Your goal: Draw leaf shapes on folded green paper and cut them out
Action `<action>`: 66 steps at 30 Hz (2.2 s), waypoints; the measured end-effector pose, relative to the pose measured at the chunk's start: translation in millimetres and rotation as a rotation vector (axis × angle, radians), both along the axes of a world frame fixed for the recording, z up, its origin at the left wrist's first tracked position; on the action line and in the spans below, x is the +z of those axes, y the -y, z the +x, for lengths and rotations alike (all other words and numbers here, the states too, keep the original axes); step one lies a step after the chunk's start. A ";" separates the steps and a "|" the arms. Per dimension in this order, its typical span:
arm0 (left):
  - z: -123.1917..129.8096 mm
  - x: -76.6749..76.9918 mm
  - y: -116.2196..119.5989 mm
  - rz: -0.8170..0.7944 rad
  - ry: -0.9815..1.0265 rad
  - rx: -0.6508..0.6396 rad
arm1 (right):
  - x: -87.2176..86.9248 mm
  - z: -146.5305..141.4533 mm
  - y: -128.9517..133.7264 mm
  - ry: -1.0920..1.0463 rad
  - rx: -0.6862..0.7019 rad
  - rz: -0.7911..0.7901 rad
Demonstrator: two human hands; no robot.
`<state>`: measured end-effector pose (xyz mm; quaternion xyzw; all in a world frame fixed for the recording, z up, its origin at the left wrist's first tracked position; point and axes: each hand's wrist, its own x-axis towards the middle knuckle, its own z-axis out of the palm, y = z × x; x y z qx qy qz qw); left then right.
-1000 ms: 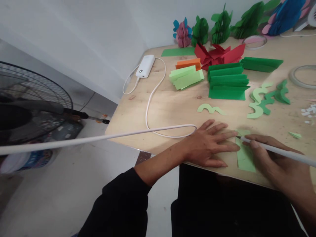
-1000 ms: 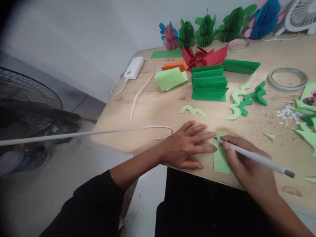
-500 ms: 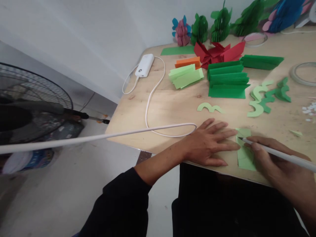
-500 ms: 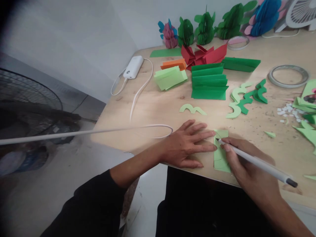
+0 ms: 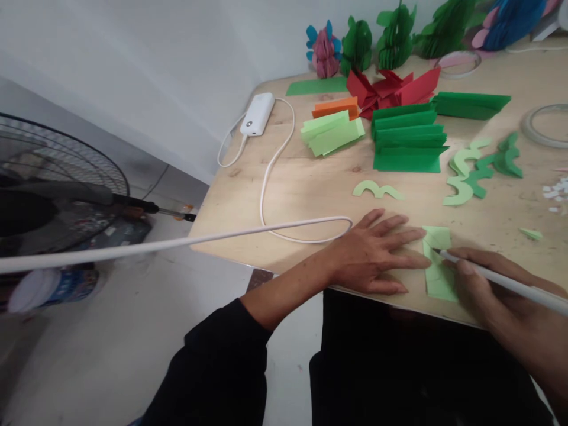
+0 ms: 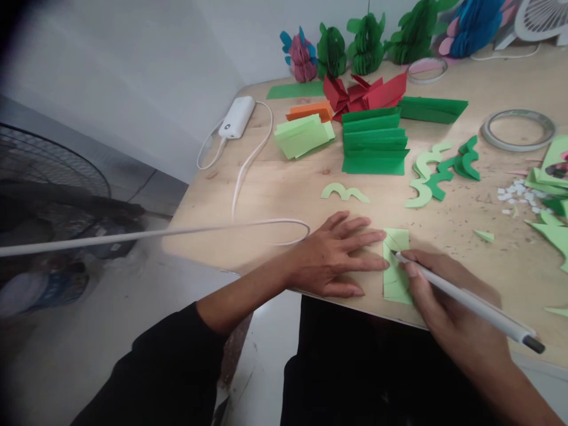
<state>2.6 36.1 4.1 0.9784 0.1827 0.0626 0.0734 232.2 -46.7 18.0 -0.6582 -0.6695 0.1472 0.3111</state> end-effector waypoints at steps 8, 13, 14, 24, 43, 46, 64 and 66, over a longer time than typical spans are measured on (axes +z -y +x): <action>-0.2 0.3 -0.5 -0.011 0.003 0.000 | -0.9 3.4 5.0 0.016 0.001 -0.006; -0.3 0.6 -0.3 -0.014 0.005 0.002 | -4.7 3.7 8.2 -0.014 -0.017 -0.027; -0.3 0.6 -0.3 -0.016 0.006 0.002 | -4.9 3.9 8.1 -0.011 -0.016 -0.023; 0.2 0.2 -0.1 -0.011 0.004 -0.001 | 8.3 1.7 -4.0 -0.153 -0.102 -0.108; -0.6 -1.8 0.0 -0.009 0.018 -0.004 | 7.6 -3.5 -11.6 -0.076 0.012 -0.028; -0.7 -3.2 -0.2 -0.001 0.033 -0.006 | 6.8 -1.4 -11.0 -0.061 0.040 0.007; -0.6 -1.8 -0.1 0.002 0.032 -0.007 | 4.7 1.0 -10.6 0.070 0.081 0.097; -0.6 -2.4 -0.2 0.001 0.036 -0.005 | 3.9 2.3 -9.5 0.073 0.079 0.085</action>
